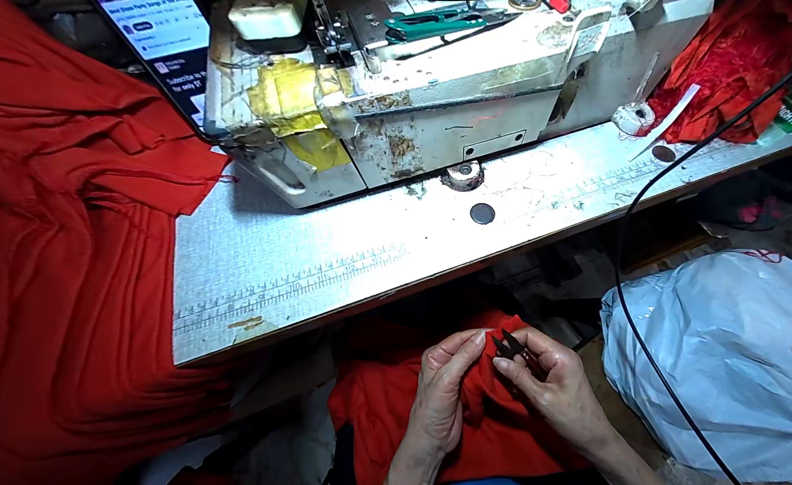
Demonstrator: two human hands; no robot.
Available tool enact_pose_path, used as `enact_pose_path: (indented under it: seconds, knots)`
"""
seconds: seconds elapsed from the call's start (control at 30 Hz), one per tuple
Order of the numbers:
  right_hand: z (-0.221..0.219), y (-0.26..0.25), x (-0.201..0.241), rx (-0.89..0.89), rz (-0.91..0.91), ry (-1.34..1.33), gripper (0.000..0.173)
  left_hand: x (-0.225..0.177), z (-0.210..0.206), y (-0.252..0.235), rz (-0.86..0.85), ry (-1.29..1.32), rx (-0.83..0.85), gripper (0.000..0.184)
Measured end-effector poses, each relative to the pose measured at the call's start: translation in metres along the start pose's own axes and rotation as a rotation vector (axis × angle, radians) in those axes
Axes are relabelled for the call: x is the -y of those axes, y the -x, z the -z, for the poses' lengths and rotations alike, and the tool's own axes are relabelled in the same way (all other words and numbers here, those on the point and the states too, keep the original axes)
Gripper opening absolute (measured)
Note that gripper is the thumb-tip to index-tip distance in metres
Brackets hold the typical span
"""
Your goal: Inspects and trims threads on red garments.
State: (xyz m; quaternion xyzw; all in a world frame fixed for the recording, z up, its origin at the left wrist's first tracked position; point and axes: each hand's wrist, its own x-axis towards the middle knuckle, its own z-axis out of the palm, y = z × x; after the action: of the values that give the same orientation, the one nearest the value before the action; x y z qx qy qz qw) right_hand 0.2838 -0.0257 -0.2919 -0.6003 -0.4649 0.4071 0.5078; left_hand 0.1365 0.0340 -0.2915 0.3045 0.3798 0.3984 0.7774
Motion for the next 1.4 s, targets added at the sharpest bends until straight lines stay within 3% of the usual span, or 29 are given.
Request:
enact_pose_path:
  seconds: [0.37, 0.47, 0.6, 0.7, 0.9, 1.0, 1.17, 1.3, 1.4]
  knots:
    - [0.004, -0.001, -0.004, 0.050, 0.014, -0.103, 0.013, 0.002, -0.002, 0.002, 0.037, 0.029, -0.009, 0.020]
    - [0.007, -0.007, -0.006, 0.137, -0.088, -0.254, 0.015, 0.005, -0.003, 0.001, 0.039, 0.010, -0.013, 0.020]
    - [0.013, -0.017, -0.015, 0.280, -0.356, -0.582, 0.017, 0.012, 0.011, -0.004, -0.065, -0.127, 0.047, 0.017]
    - [0.015, -0.020, -0.018, 0.273, -0.266, -0.492, 0.016, 0.013, 0.021, -0.007, -0.194, -0.289, 0.100, 0.013]
    - [0.009, -0.020, -0.015, 0.166, -0.190, -0.362, 0.017, 0.014, 0.010, -0.009, -0.450, -0.543, 0.038, 0.013]
    - [0.001, -0.020, -0.015, 0.068, -0.183, -0.321, 0.017, 0.022, 0.000, -0.005, -0.443, -0.486, -0.059, 0.015]
    - [-0.004, -0.014, -0.029, 0.108, -0.077, -0.377, 0.019, 0.030, 0.000, -0.004, -0.369, -0.386, -0.122, 0.016]
    - [-0.004, -0.012, -0.027, 0.086, -0.196, -0.471, 0.019, 0.031, 0.009, -0.007, -0.337, -0.454, -0.108, 0.015]
    - [0.002, -0.015, -0.021, 0.098, -0.255, -0.528, 0.019, 0.029, 0.011, -0.007, -0.431, -0.468, -0.013, 0.020]
